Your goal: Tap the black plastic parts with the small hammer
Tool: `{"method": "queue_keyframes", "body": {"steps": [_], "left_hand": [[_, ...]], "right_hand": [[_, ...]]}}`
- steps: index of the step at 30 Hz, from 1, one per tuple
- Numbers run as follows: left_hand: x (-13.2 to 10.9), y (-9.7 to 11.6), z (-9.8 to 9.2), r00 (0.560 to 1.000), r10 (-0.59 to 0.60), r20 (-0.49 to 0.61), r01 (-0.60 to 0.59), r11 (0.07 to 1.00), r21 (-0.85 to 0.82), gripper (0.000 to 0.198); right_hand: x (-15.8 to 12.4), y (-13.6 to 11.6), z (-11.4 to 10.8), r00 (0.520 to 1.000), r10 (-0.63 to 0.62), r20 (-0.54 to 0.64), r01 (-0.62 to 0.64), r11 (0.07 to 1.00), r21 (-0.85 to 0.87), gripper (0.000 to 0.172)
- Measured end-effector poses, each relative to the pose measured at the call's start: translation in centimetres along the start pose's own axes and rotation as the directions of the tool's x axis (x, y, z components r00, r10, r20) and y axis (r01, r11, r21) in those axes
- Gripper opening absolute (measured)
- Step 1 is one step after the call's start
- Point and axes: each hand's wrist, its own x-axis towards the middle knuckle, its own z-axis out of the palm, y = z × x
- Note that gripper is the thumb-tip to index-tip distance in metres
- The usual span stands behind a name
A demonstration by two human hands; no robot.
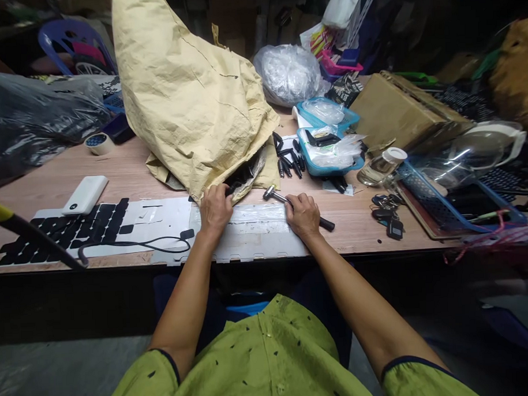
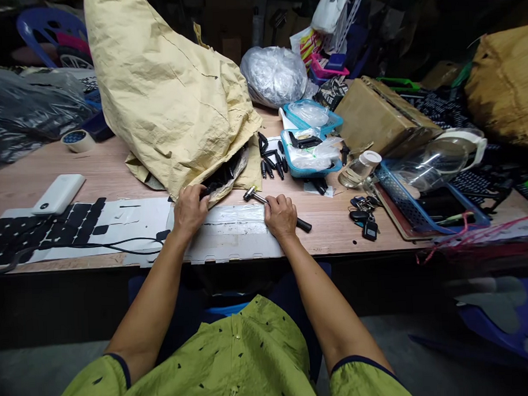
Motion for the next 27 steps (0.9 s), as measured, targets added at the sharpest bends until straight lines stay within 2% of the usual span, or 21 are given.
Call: {"method": "queue_keyframes", "body": {"steps": [1,3,6,11,15,18,21,25,27], "left_hand": [[-0.8,0.3,0.0,0.996,0.082,0.034,-0.081,0.996,-0.039,0.020],[-2.3,0.9,0.5,0.961,0.231,0.152,-0.214,0.969,-0.120,0.016],[-3.9,1.2,1.7,0.898,0.341,0.278,-0.280,0.931,-0.234,0.014],[-4.3,-0.1,2.8,0.905,0.335,0.261,-0.240,0.910,-0.338,0.023],[-4.0,-0.8,2.8,0.915,0.314,0.252,-0.210,0.906,-0.367,0.016],[-3.9,-0.6,2.8,0.919,0.295,0.262,-0.185,0.908,-0.376,0.015],[-3.9,-0.4,3.0,0.921,0.285,0.266,-0.170,0.907,-0.385,0.017],[-4.0,-0.2,3.2,0.928,0.272,0.254,-0.154,0.902,-0.403,0.015],[-4.1,0.0,3.2,0.936,0.257,0.242,-0.141,0.901,-0.410,0.013]], "right_hand": [[0.0,0.0,0.0,1.000,-0.001,0.000,0.001,1.000,0.000,0.027],[0.0,0.1,0.1,1.000,-0.005,-0.002,0.005,1.000,-0.004,0.027],[0.0,0.1,0.1,1.000,-0.015,-0.008,0.015,1.000,-0.014,0.027],[0.1,0.2,0.1,1.000,-0.011,-0.006,0.011,1.000,-0.003,0.027],[0.4,0.4,-0.1,1.000,0.001,0.016,-0.002,1.000,0.029,0.025],[0.1,0.4,-1.1,0.998,0.042,0.035,-0.045,0.995,0.089,0.024],[-1.6,-0.2,-3.2,0.996,0.083,0.012,-0.083,0.974,0.209,0.029],[-5.4,-2.1,-6.4,0.999,0.028,0.026,-0.037,0.884,0.466,0.032],[-7.1,-3.2,-7.2,1.000,0.001,0.023,-0.013,0.837,0.547,0.031]]}}
